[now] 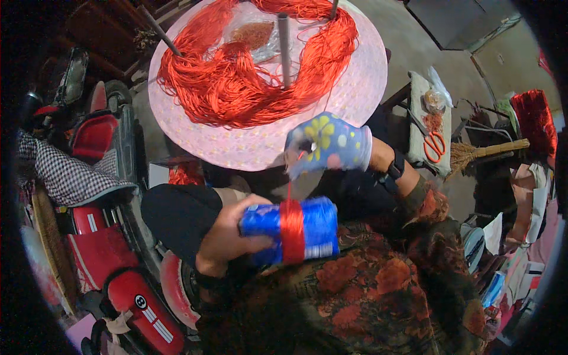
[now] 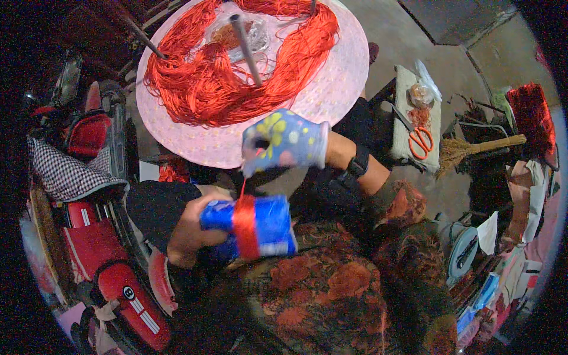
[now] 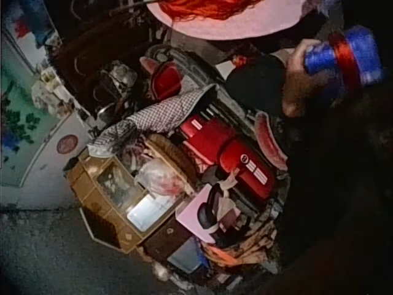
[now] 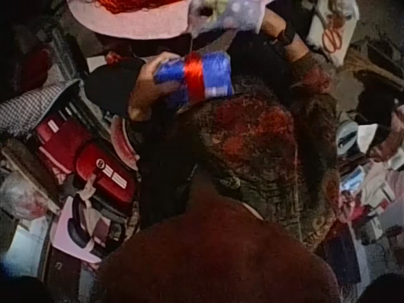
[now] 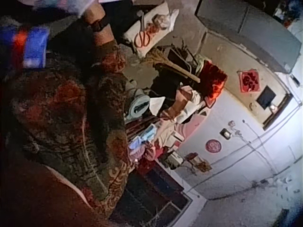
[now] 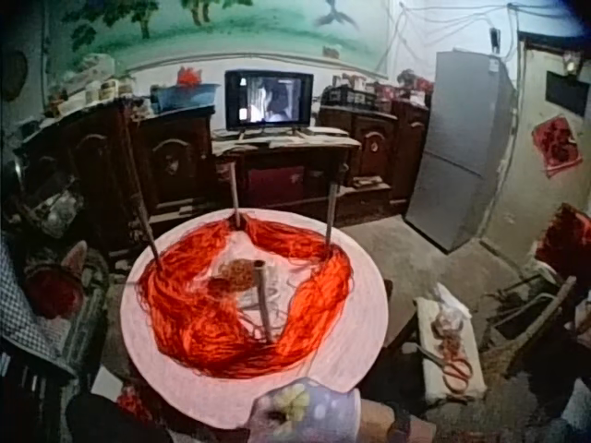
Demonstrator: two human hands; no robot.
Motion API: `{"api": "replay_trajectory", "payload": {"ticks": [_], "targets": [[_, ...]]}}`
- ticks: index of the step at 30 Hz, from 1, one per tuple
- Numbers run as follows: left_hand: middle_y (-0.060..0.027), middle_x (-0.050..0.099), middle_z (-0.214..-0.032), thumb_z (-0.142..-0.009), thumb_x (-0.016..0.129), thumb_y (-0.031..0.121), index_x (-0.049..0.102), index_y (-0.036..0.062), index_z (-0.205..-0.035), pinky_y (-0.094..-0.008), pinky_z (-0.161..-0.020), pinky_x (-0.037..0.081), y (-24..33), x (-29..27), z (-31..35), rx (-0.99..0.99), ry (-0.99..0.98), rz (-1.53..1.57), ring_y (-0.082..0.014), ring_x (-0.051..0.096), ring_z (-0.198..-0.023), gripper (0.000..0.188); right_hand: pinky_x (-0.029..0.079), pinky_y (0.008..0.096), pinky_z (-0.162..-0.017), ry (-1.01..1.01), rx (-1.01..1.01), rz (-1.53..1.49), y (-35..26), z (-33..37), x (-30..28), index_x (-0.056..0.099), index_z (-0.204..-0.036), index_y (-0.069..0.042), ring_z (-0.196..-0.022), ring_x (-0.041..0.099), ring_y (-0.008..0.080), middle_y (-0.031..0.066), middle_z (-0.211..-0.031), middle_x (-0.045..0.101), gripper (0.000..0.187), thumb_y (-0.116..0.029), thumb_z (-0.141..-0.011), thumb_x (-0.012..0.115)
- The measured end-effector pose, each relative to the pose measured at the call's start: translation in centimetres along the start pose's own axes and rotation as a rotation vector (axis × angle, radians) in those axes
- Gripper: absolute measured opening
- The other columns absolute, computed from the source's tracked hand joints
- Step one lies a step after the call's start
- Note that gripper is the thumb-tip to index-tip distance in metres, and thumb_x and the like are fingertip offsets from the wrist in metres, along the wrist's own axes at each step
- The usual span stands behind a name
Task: The recorder is winding red decorative thread onto a blue package to create a spool.
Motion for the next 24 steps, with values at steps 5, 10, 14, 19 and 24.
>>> {"api": "replay_trajectory", "payload": {"ticks": [5, 10, 14, 19, 24], "targets": [[-0.0126, 0.056, -0.129, -0.09, 0.063, 0.038, 0.045, 0.0038, -0.137, -0.0429, -0.098, 0.049, -0.8, -1.1, 1.4, 0.386, 0.211, 0.539, -0.0256, 0.057, -0.117, 0.061, 0.054, 0.0322, -0.074, 0.122, 0.314, -0.178, 2.2, 2.1, 2.9, 0.07, -0.1, -0.008, -0.081, 0.069, 0.0194, 0.0085, -0.09, 0.072, 0.019, -0.024, -0.09, 0.067], [-0.0111, 0.06, -0.122, -0.089, 0.069, 0.03, 0.05, 0.0033, -0.132, -0.0379, -0.091, 0.052, -1.2, -1.3, -0.6, 0.31, 0.727, 0.197, -0.0209, 0.061, -0.106, 0.054, 0.053, 0.0431, -0.064, -0.1, -0.046, 0.578, -1.9, 2.4, 5.2, 0.063, -0.089, -0.011, -0.075, 0.067, 0.0346, 0.0132, -0.081, 0.067, 0.011, -0.021, -0.084, 0.064], [-0.0055, 0.063, -0.103, -0.076, 0.08, 0.022, 0.059, 0.0021, -0.118, -0.0315, -0.082, 0.051, -0.8, -0.8, -1.6, 0.031, 0.414, -0.337, -0.0143, 0.061, -0.089, 0.051, 0.051, 0.0417, -0.061, -0.138, -0.109, 0.337, -2.8, 1.2, 2.7, 0.064, -0.083, -0.015, -0.071, 0.066, 0.0317, 0.0101, -0.075, 0.066, 0.016, -0.03, -0.087, 0.066], [-0.0057, 0.065, -0.104, -0.066, 0.086, 0.022, 0.06, 0.0028, -0.117, -0.0326, -0.084, 0.051, 0.3, -0.3, 0.3, 0.093, -0.073, 0.027, -0.016, 0.063, -0.092, 0.06, 0.053, 0.03, -0.073, 0.057, 0.01, -0.139, 1.6, 0.7, 0.3, 0.067, -0.095, -0.003, -0.08, 0.066, 0.0139, 0.0056, -0.089, 0.07, 0.016, -0.018, -0.089, 0.068], [-0.0138, 0.06, -0.121, -0.089, 0.066, 0.032, 0.046, 0.0011, -0.134, -0.0379, -0.09, 0.052, -0.1, -0.1, 1.9, 0.345, 0.64, 0.713, -0.0228, 0.063, -0.105, 0.058, 0.054, 0.0316, -0.073, 0.059, 0.087, -0.058, 1.9, 2.7, 3.9, 0.066, -0.099, -0.006, -0.08, 0.067, 0.021, 0.0088, -0.092, 0.068, 0.013, -0.018, -0.093, 0.063]]}}
Point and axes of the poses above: each hand's wrist, its own z-axis away from the middle knuckle, its own x-axis out of the palm, y = z × x, the point moved 1 cm from there along -z, towards the middle knuckle
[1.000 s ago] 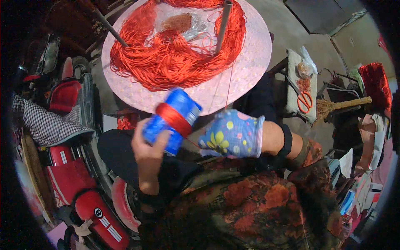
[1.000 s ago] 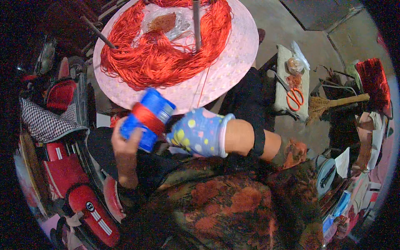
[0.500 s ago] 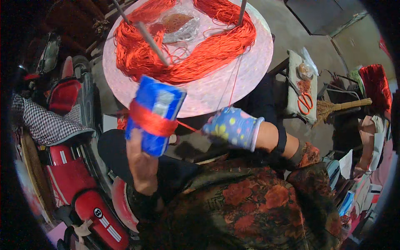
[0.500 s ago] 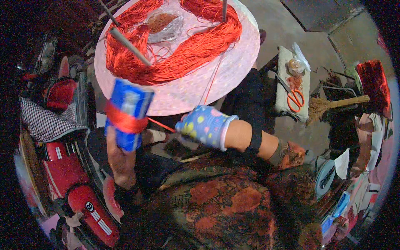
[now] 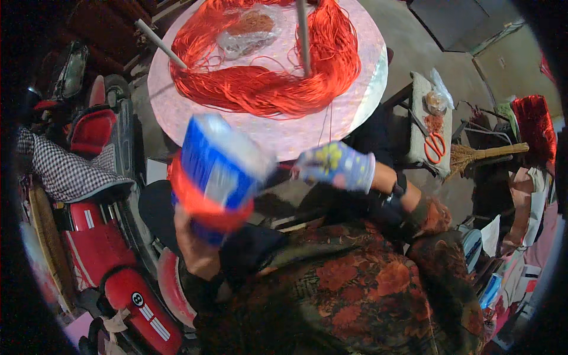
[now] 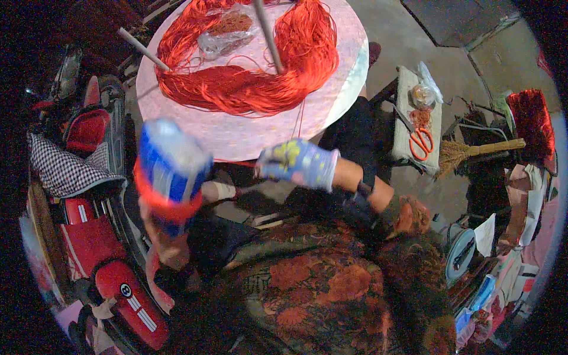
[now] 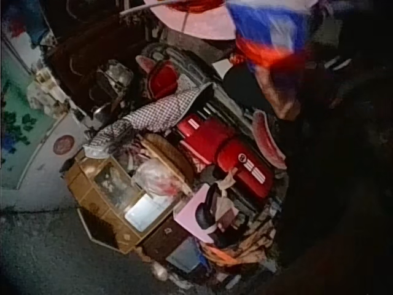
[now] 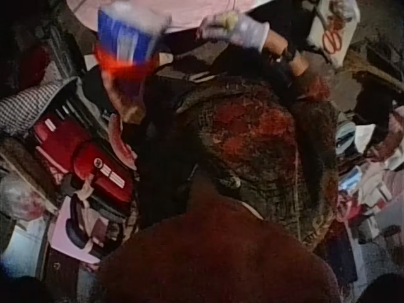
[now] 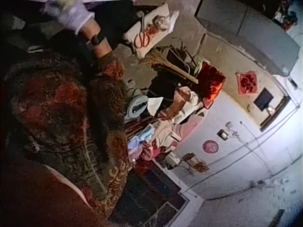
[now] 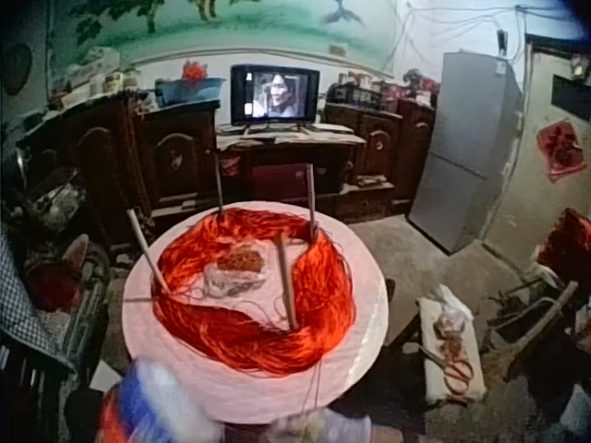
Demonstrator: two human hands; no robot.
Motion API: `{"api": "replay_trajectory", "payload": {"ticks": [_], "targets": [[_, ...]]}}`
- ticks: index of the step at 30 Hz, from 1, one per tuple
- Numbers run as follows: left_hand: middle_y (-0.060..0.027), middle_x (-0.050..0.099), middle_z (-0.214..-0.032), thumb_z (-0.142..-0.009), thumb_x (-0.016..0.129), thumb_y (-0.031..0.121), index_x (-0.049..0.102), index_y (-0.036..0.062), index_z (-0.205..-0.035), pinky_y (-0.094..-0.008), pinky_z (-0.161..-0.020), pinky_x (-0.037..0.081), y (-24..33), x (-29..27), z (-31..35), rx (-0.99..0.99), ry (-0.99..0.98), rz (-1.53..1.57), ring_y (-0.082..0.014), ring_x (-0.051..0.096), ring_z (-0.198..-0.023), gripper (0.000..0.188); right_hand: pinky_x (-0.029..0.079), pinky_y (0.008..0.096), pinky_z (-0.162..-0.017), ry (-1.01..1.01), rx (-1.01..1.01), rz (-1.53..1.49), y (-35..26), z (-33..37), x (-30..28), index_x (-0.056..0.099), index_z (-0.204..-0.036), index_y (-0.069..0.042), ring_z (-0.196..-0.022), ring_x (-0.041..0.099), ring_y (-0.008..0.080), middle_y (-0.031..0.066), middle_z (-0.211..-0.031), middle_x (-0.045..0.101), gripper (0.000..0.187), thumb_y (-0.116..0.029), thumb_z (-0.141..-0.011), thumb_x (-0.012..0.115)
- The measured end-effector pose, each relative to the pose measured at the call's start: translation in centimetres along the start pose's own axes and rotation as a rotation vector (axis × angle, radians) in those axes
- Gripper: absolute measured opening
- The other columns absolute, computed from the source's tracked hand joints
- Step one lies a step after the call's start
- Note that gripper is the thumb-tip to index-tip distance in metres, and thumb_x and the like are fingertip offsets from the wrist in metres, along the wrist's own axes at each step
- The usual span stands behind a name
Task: The recorder is winding red decorative thread onto a blue package to create a spool.
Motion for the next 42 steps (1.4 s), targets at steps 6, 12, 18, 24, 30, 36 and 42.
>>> {"api": "replay_trajectory", "payload": {"ticks": [6, 12, 18, 24, 30, 36, 42], "targets": [[-0.0052, 0.063, -0.101, -0.074, 0.081, 0.023, 0.059, 0.0029, -0.115, -0.0321, -0.083, 0.051, -1.6, 1.0, -2.6, -0.049, -0.262, -1.133, -0.0151, 0.061, -0.09, 0.05, 0.051, 0.04, -0.061, -0.143, -0.262, 0.412, -3.5, -0.1, 0.1, 0.066, -0.085, -0.013, -0.068, 0.065, 0.0317, 0.0105, -0.074, 0.067, 0.014, -0.026, -0.083, 0.068], [-0.0073, 0.065, -0.111, -0.074, 0.081, 0.026, 0.059, 0.0046, -0.122, -0.0354, -0.094, 0.049, 0.1, 1.9, -1.9, -0.365, -0.848, -0.666, -0.0192, 0.062, -0.104, 0.058, 0.052, 0.0311, -0.069, -0.099, -0.141, -0.091, -0.3, -2.0, -2.6, 0.067, -0.095, -0.007, -0.075, 0.066, 0.0196, 0.0079, -0.084, 0.068, 0.023, -0.029, -0.09, 0.069], [-0.007, 0.065, -0.103, -0.074, 0.079, 0.019, 0.057, 0.0033, -0.121, -0.0349, -0.083, 0.052, 0.0, 1.5, -1.9, 0.04, -0.067, -0.155, -0.0218, 0.062, -0.092, 0.054, 0.054, 0.0376, -0.072, -0.086, -0.018, 0.197, -1.3, 0.2, 0.3, 0.068, -0.095, -0.008, -0.083, 0.069, 0.0302, 0.0121, -0.087, 0.07, 0.015, -0.021, -0.09, 0.063], [-0.0054, 0.063, -0.098, -0.074, 0.08, 0.024, 0.06, 0.0017, -0.114, -0.031, -0.08, 0.051, -1.3, 1.7, -2.6, -0.008, -0.265, -1.057, -0.0148, 0.061, -0.087, 0.049, 0.053, 0.0417, -0.062, -0.25, -0.174, 0.465, -5.1, -0.5, -0.1, 0.068, -0.088, -0.013, -0.071, 0.067, 0.0336, 0.011, -0.079, 0.069, 0.011, -0.022, -0.082, 0.068], [-0.0043, 0.062, -0.109, -0.072, 0.079, 0.03, 0.057, 0.0019, -0.122, -0.0331, -0.091, 0.047, -0.4, 1.4, -1.5, -0.162, -0.765, -0.445, -0.0161, 0.06, -0.1, 0.062, 0.052, 0.0343, -0.071, 0.02, -0.06, -0.077, -0.5, -3.1, -1.7, 0.067, -0.093, -0.006, -0.081, 0.068, 0.0203, 0.0097, -0.092, 0.069, 0.018, -0.023, -0.089, 0.068], [-0.0055, 0.063, -0.105, -0.085, 0.069, 0.028, 0.055, -0.002, -0.121, -0.0326, -0.086, 0.049, -0.9, 0.8, -1.8, 0.109, -0.026, -0.426, -0.0165, 0.061, -0.094, 0.05, 0.055, 0.04, -0.069, -0.072, -0.154, 0.56, -2.2, 0.0, 2.0, 0.066, -0.091, -0.008, -0.079, 0.068, 0.0322, 0.0135, -0.082, 0.069, 0.012, -0.018, -0.091, 0.059], [-0.0042, 0.063, -0.093, -0.071, 0.083, 0.023, 0.06, 0.0037, -0.111, -0.0319, -0.079, 0.051, -2.1, 1.0, -3.2, -0.2, -0.417, -1.144, -0.0137, 0.06, -0.086, 0.05, 0.052, 0.0396, -0.06, -0.095, -0.343, 0.284, -3.8, -1.9, -0.7, 0.068, -0.081, -0.013, -0.07, 0.066, 0.0322, 0.0109, -0.072, 0.067, 0.021, -0.034, -0.082, 0.071]]}}
Point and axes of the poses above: each hand's wrist, its own z-axis away from the middle knuckle, its own x-axis out of the palm, y = z × x, the point moved 1 cm from there along -z, towards the middle knuckle
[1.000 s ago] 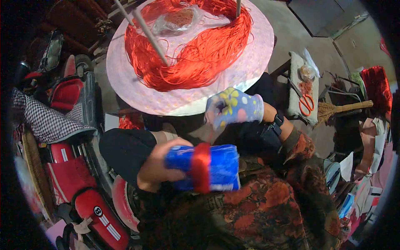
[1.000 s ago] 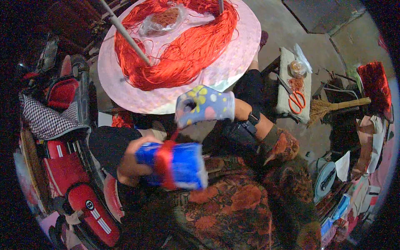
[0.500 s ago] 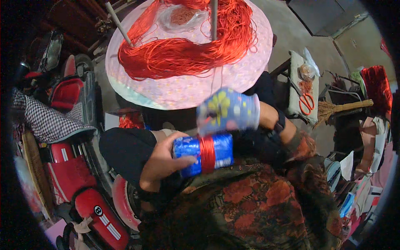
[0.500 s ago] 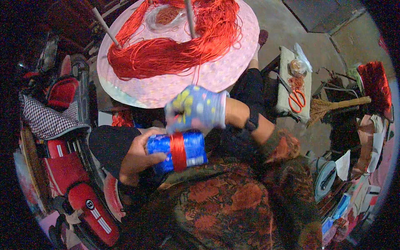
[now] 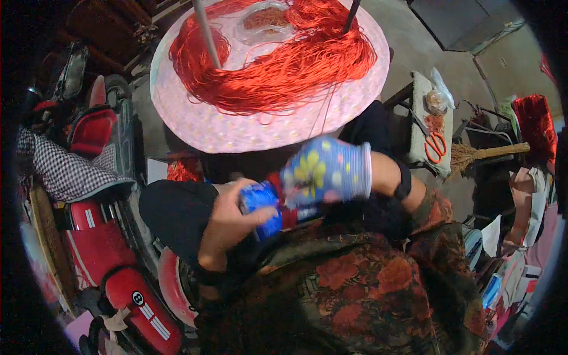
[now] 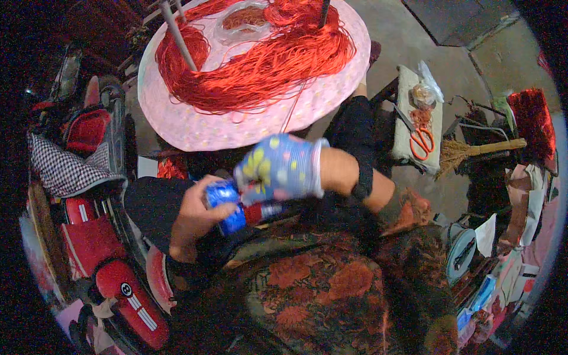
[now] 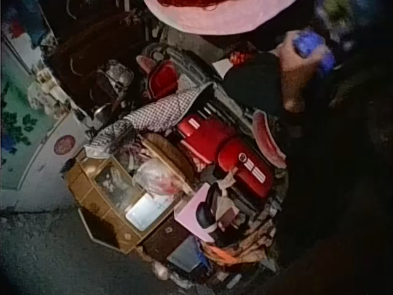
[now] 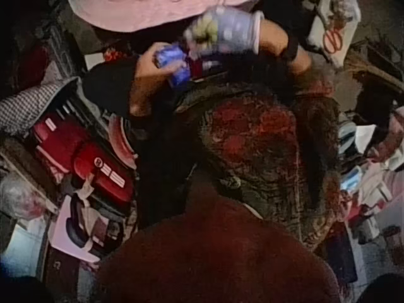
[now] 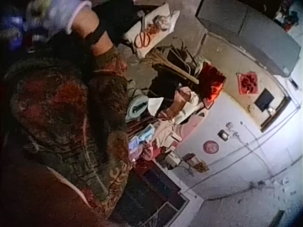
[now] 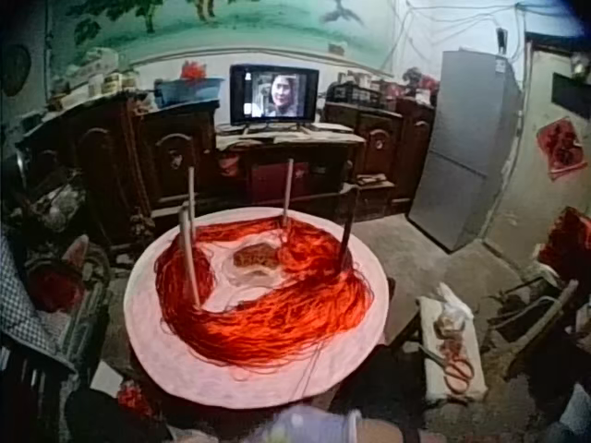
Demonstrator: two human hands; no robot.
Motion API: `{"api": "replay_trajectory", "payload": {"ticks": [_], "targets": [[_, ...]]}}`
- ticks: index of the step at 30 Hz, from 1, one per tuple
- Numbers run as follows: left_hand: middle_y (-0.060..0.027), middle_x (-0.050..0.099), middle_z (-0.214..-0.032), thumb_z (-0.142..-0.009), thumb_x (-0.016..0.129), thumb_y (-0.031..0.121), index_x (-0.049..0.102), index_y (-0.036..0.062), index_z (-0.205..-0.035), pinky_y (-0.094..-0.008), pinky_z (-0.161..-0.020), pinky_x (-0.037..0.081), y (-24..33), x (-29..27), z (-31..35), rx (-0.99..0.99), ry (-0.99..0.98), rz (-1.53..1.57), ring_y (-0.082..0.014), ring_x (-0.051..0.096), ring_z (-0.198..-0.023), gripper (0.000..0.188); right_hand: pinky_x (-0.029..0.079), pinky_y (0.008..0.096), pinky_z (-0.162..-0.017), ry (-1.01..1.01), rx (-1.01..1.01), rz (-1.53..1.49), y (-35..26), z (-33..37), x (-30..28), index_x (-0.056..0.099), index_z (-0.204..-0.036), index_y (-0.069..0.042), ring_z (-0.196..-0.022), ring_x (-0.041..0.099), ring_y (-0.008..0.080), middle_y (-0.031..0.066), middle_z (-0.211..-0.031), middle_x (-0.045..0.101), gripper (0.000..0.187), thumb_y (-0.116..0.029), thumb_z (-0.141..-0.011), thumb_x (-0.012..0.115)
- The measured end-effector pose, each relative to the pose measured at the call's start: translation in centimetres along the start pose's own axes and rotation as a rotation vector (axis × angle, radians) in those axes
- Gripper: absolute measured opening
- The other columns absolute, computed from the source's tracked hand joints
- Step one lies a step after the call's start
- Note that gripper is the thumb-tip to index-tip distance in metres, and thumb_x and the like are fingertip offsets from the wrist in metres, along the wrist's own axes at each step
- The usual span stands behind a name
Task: The recorder is winding red decorative thread onto a blue package to create a spool.
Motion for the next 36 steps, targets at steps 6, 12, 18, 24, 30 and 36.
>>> {"api": "replay_trajectory", "payload": {"ticks": [6, 12, 18, 24, 30, 36], "targets": [[-0.0055, 0.063, -0.111, -0.083, 0.073, 0.025, 0.058, 0.0029, -0.121, -0.0325, -0.088, 0.051, 2.0, -1.6, 3.2, 0.342, -0.128, 0.394, -0.0171, 0.062, -0.1, 0.046, 0.052, 0.0295, -0.074, 0.215, 0.409, -0.425, 4.2, 1.4, 0.5, 0.068, -0.096, -0.004, -0.08, 0.067, 0.0154, 0.0074, -0.087, 0.07, 0.024, -0.026, -0.088, 0.07], [-0.0092, 0.063, -0.112, -0.092, 0.063, 0.026, 0.053, 0.0001, -0.127, -0.032, -0.083, 0.053, 0.6, -0.9, 1.0, 0.263, 0.57, 0.631, -0.0172, 0.064, -0.093, 0.044, 0.053, 0.0408, -0.068, -0.043, 0.143, 0.537, -0.2, 1.5, 3.0, 0.066, -0.084, -0.013, -0.083, 0.069, 0.0306, 0.01, -0.085, 0.069, 0.007, -0.019, -0.083, 0.065], [-0.004, 0.063, -0.091, -0.075, 0.081, 0.02, 0.061, 0.0015, -0.107, -0.0301, -0.078, 0.051, -0.7, -0.2, 0.3, 0.018, -0.002, 0.194, -0.0107, 0.06, -0.084, 0.042, 0.052, 0.0356, -0.064, -0.099, 0.007, 0.033, 0.7, -0.6, -0.5, 0.067, -0.089, -0.014, -0.071, 0.066, 0.0251, 0.0066, -0.08, 0.069, 0.016, -0.025, -0.08, 0.074], [-0.0098, 0.064, -0.109, -0.078, 0.076, 0.024, 0.06, 0.0026, -0.116, -0.037, -0.086, 0.052, 7.1, 0.0, 2.0, -0.365, -0.152, 0.074, -0.0191, 0.062, -0.099, 0.047, 0.052, 0.0308, -0.078, 0.045, 0.337, -0.485, 3.9, 1.8, 0.3, 0.066, -0.1, -0.001, -0.087, 0.065, 0.0151, 0.0059, -0.095, 0.069, 0.022, -0.019, -0.09, 0.07], [-0.0083, 0.061, -0.117, -0.084, 0.071, 0.044, 0.053, 0.0063, -0.128, -0.0332, -0.084, 0.052, 7.4, 0.2, 2.2, -0.045, 0.399, 0.715, -0.0197, 0.063, -0.091, 0.061, 0.055, 0.034, -0.073, 0.019, 0.267, -0.26, 0.1, 3.2, 2.3, 0.068, -0.098, -0.005, -0.079, 0.069, 0.0242, 0.0114, -0.086, 0.07, 0.02, -0.024, -0.093, 0.061], [-0.0035, 0.064, -0.1, -0.081, 0.075, 0.028, 0.059, 0.0014, -0.116, -0.0292, -0.079, 0.051, 0.4, -0.5, 0.3, 0.139, 0.255, 0.263, -0.0109, 0.061, -0.087, 0.047, 0.054, 0.0401, -0.067, -0.014, -0.042, 0.176, -2.7, 2.0, -1.0, 0.066, -0.096, -0.011, -0.082, 0.067, 0.0311, 0.0127, -0.088, 0.066, 0.026, -0.025, -0.076, 0.072]]}}
Point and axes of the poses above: each hand's wrist, its own z-axis away from the middle knuckle, its own x-axis out of the palm, y = z × x, the point moved 1 cm from there along -z, towards the middle knuckle
